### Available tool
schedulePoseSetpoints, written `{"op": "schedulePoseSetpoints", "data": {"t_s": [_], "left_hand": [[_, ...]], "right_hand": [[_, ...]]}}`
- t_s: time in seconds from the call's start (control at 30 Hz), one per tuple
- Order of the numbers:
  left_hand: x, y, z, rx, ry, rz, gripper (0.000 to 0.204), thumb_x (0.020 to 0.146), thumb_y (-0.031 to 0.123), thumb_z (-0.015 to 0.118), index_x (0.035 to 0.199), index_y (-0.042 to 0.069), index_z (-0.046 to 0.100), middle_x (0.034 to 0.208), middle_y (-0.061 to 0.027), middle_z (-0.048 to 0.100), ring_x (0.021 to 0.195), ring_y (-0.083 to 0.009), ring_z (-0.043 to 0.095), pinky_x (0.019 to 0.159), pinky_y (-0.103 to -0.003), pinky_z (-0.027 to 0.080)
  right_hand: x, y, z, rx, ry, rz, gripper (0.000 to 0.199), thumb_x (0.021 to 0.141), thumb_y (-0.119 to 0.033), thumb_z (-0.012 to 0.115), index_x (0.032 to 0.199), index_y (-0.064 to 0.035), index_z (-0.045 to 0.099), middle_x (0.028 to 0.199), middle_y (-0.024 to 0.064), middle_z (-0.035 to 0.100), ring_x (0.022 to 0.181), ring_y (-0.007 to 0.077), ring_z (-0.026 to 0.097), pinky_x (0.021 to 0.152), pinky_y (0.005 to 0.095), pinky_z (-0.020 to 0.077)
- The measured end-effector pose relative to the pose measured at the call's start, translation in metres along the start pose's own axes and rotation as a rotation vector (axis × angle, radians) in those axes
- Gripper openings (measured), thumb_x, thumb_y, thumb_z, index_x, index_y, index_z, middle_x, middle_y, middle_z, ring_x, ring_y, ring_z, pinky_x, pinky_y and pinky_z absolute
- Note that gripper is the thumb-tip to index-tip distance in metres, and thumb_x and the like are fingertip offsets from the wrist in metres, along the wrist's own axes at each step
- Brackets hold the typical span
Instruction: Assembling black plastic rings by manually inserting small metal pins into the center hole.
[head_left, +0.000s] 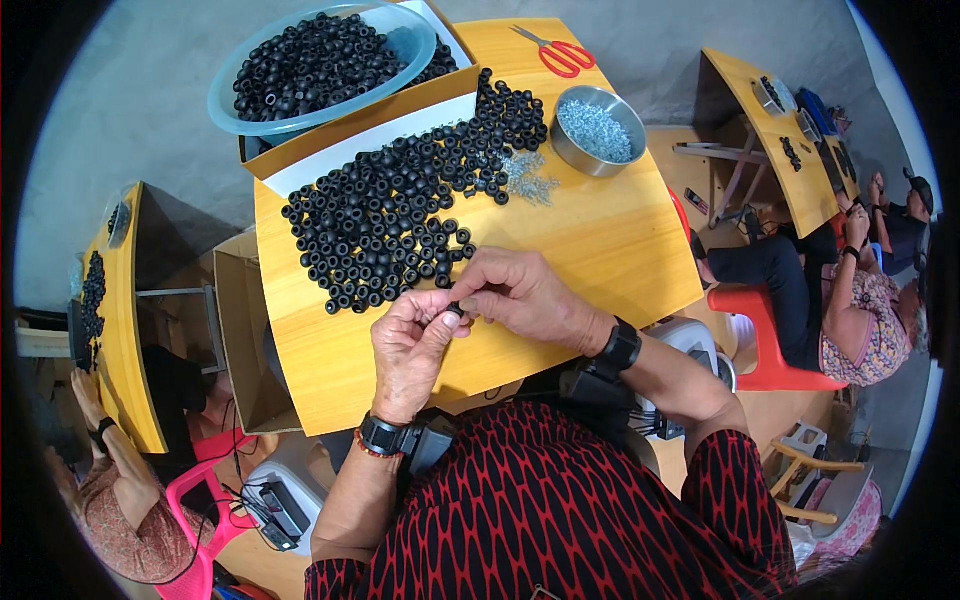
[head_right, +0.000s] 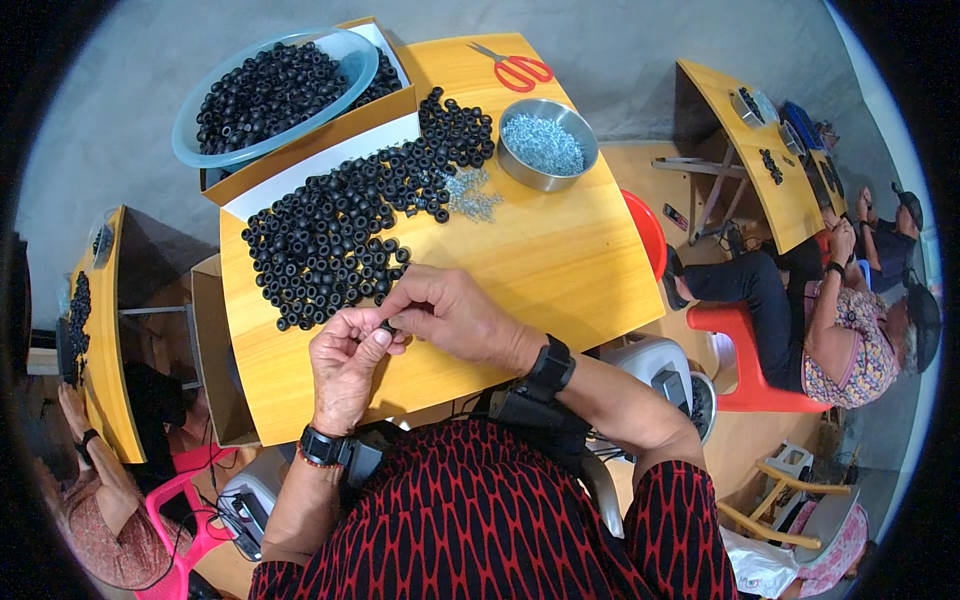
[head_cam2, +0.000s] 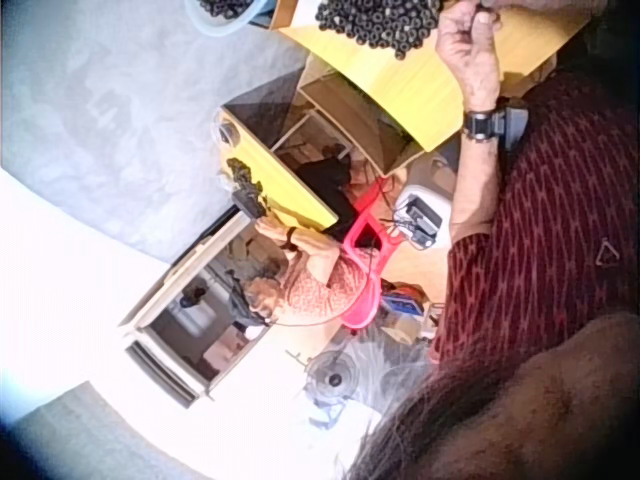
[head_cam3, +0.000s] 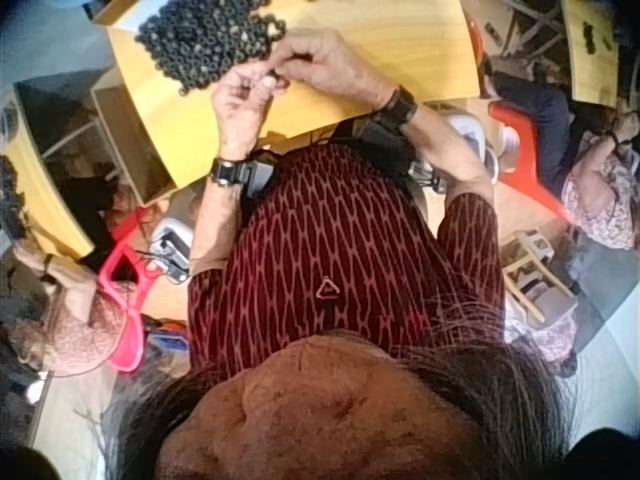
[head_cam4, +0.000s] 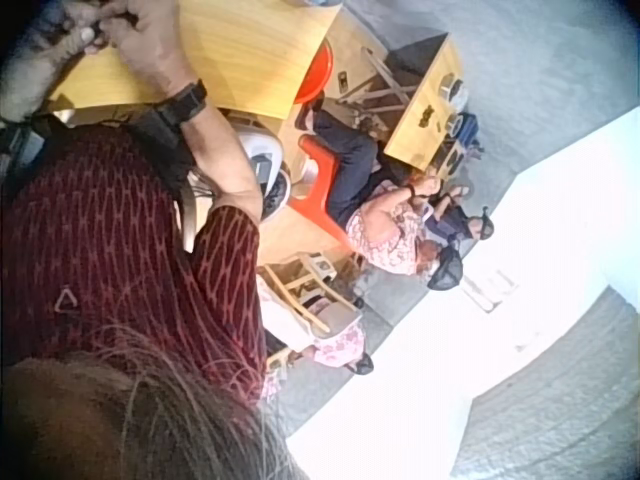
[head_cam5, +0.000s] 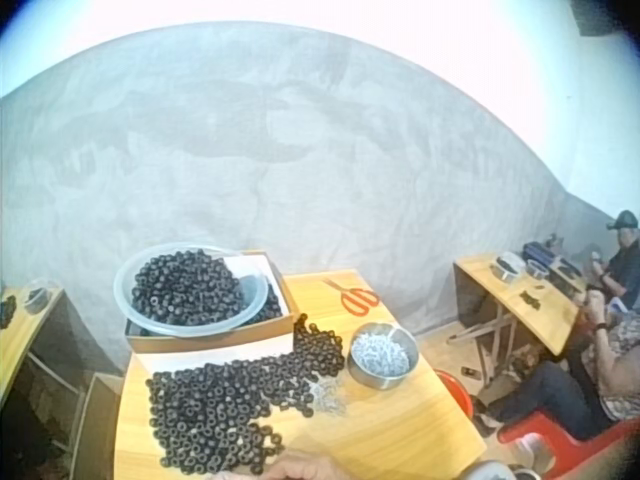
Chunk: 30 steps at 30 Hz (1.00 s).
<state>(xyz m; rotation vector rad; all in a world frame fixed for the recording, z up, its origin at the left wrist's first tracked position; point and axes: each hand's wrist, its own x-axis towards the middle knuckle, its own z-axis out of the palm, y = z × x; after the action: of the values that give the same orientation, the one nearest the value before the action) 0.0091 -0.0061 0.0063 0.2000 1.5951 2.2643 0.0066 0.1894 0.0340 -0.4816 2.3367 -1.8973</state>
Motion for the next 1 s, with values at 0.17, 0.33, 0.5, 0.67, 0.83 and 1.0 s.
{"op": "schedulePoseSetpoints", "data": {"t_s": [0.17, 0.33, 0.5, 0.67, 0.83, 1.0], "left_hand": [[-0.002, -0.001, 0.000, 0.064, 0.019, 0.008, 0.010, 0.096, 0.003, 0.066, 0.105, -0.001, 0.064, 0.097, -0.0098, 0.071, 0.084, -0.0142, 0.068, 0.079, -0.029, 0.058], [0.000, 0.000, -0.001, 0.059, -0.026, -0.021, 0.007, 0.097, 0.004, 0.064, 0.102, -0.001, 0.064, 0.095, -0.0097, 0.071, 0.083, -0.0142, 0.069, 0.080, -0.029, 0.058], [0.001, 0.002, -0.002, 0.006, -0.023, -0.053, 0.005, 0.098, 0.005, 0.063, 0.100, 0.000, 0.063, 0.094, -0.0091, 0.071, 0.082, -0.0138, 0.069, 0.079, -0.029, 0.058], [0.000, -0.003, -0.001, -0.021, 0.033, -0.059, 0.003, 0.097, 0.001, 0.063, 0.098, -0.001, 0.064, 0.089, -0.0063, 0.070, 0.078, -0.0113, 0.067, 0.073, -0.024, 0.056], [0.001, -0.003, 0.005, -0.014, 0.097, -0.013, 0.003, 0.097, 0.001, 0.062, 0.097, 0.000, 0.065, 0.088, -0.0037, 0.068, 0.072, -0.0067, 0.060, 0.069, -0.021, 0.050], [0.000, -0.002, 0.008, 0.024, 0.093, -0.020, 0.004, 0.097, 0.000, 0.062, 0.098, -0.001, 0.065, 0.087, -0.0024, 0.068, 0.073, -0.0058, 0.060, 0.067, -0.021, 0.049]], "right_hand": [[-0.001, -0.001, 0.006, -0.113, 0.043, -0.096, 0.010, 0.087, -0.003, 0.071, 0.097, -0.0024, 0.071, 0.084, 0.0069, 0.062, 0.078, 0.0197, 0.062, 0.070, 0.0319, 0.0500], [-0.002, 0.000, 0.002, -0.108, 0.035, -0.120, 0.012, 0.088, -0.003, 0.071, 0.099, -0.0044, 0.072, 0.083, 0.0069, 0.060, 0.079, 0.0213, 0.061, 0.071, 0.0322, 0.0494], [-0.003, -0.003, 0.002, -0.147, 0.045, -0.155, 0.013, 0.088, -0.003, 0.071, 0.100, -0.0058, 0.074, 0.083, 0.0064, 0.059, 0.078, 0.0220, 0.060, 0.071, 0.0331, 0.0494], [-0.009, -0.015, -0.001, -0.208, 0.010, -0.025, 0.035, 0.085, -0.010, 0.076, 0.119, -0.0052, 0.066, 0.092, 0.0078, 0.059, 0.082, 0.0229, 0.063, 0.070, 0.0331, 0.0524], [-0.011, -0.028, 0.007, -0.707, -0.025, -0.221, 0.034, 0.088, -0.021, 0.071, 0.111, 0.0003, 0.059, 0.092, 0.0126, 0.059, 0.080, 0.0288, 0.065, 0.067, 0.0387, 0.0537], [-0.008, -0.029, 0.011, -0.932, -0.076, -0.271, 0.023, 0.088, -0.024, 0.066, 0.089, -0.0022, 0.058, 0.085, 0.0128, 0.058, 0.075, 0.0292, 0.065, 0.063, 0.0393, 0.0533]]}}
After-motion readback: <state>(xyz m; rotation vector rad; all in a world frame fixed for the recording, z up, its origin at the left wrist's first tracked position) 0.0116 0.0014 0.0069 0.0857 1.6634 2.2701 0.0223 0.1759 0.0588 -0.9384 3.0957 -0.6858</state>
